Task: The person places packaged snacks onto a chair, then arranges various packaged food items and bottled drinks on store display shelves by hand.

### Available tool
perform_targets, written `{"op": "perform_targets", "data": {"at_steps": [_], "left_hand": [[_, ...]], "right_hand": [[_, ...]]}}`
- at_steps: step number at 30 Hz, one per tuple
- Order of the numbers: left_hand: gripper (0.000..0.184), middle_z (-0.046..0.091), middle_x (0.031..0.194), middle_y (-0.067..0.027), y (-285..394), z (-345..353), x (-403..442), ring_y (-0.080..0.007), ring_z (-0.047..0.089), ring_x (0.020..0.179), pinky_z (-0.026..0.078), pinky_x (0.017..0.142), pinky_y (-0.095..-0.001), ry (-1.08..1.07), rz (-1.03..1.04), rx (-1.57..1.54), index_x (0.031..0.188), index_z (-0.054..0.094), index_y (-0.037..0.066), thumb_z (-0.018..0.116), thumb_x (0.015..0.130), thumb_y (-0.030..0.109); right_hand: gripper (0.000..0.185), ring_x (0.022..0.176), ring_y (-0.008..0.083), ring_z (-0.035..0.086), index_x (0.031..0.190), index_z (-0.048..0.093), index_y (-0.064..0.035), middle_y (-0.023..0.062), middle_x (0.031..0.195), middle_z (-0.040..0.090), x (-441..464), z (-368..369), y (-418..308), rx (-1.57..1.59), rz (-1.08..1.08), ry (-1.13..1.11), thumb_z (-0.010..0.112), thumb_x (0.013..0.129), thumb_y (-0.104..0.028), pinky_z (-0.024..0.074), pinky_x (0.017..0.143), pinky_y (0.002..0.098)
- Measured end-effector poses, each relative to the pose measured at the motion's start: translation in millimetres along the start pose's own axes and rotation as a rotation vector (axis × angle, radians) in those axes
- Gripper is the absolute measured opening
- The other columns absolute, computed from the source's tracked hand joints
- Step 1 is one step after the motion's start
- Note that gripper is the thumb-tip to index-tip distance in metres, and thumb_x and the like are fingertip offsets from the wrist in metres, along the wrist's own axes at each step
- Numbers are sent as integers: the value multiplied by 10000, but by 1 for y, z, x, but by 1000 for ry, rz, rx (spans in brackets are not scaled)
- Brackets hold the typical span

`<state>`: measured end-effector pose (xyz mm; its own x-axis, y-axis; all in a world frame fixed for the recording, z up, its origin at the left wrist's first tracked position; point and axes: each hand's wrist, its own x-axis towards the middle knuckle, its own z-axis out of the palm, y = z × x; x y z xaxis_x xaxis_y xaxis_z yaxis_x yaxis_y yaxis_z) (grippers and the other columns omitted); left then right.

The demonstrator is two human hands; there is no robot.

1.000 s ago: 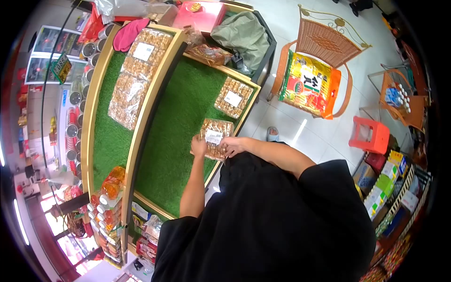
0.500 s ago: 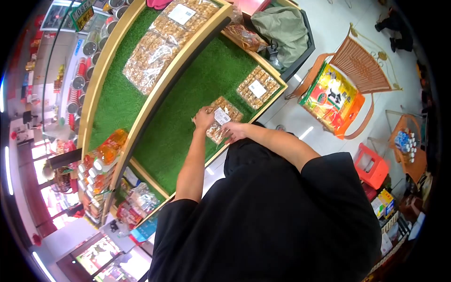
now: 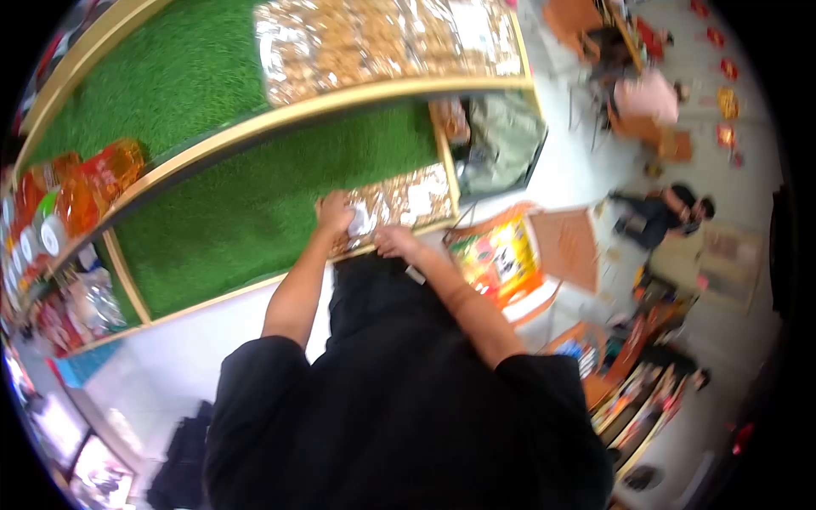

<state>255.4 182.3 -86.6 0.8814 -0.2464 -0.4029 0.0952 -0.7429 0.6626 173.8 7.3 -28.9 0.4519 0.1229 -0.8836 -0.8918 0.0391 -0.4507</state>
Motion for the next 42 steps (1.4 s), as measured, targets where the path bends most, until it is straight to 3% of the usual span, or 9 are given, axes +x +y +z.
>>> {"op": "perform_targets", "data": {"at_steps": [7,13,22,24,26,32,35,40,42], "left_hand": [[529,468,1261,-141,-12,-3,9,-280,397,1202,128,1077,-465,-86,26,-48,1188,518,97,565,680,238],[415,531,1185,-177,37,-57,7,-338,501,1092,405,920,-398,-215,101,-155,1157,537,38,514,763,165],[565,512,1223,-132,139,-212,-35,-193,501,1102,390,943,-324,-582,341,-1226,1313,354,14,501,868,329],[636,452,1288,-145,146,-230,-42,-202,487,1116,383,952,-356,-653,451,-1473,1380,243,34,482,873,334],[621,382,1348,-150,146,-237,-46,-229,467,1134,374,957,-391,-649,497,-1712,1389,227,54,446,880,334],[619,341,1380,-144,120,-243,-77,-261,403,1202,320,996,-439,-670,493,-2160,1378,261,70,316,904,464],[634,334,1384,-144,117,-236,-90,-267,378,1228,302,1015,-438,-757,425,-2317,1369,281,71,297,905,503],[713,337,1381,-139,98,-181,-101,-266,329,1268,258,1052,-403,-628,299,-1986,1391,234,88,399,870,545],[795,301,1392,-182,87,-139,-98,-279,288,1296,244,1059,-403,-525,425,-873,1397,213,70,581,810,458]], "right_hand": [[300,630,183,578,1105,515,-2,105,780,587,-31,-16,-48,263,-231,227,424,860,-151,481,586,276],[204,642,127,545,926,582,9,71,731,591,-113,10,-182,-110,-999,403,441,784,47,456,590,239],[240,982,327,519,998,569,2,183,1019,565,-138,78,-441,-921,-1722,685,534,817,-151,377,893,390],[295,1018,342,502,1029,563,-4,189,1052,561,-112,93,-448,-1063,-1727,689,532,831,-220,351,928,417],[416,1067,360,472,1101,532,-12,209,1117,533,-98,107,-443,-1371,-1126,505,516,840,-336,303,969,450],[316,1001,301,467,1056,550,1,151,1024,541,-225,130,-326,-934,-1621,756,598,806,-187,329,913,413],[142,840,243,481,794,507,-47,90,837,509,-233,89,-240,-446,-2523,554,478,784,-186,373,794,393],[337,928,257,508,1061,474,-25,145,934,529,-145,20,-116,704,-900,301,461,844,-283,399,841,406],[527,1073,276,487,1277,417,-63,186,1144,504,-104,33,-102,698,-509,-61,375,897,-426,357,969,375]]}}
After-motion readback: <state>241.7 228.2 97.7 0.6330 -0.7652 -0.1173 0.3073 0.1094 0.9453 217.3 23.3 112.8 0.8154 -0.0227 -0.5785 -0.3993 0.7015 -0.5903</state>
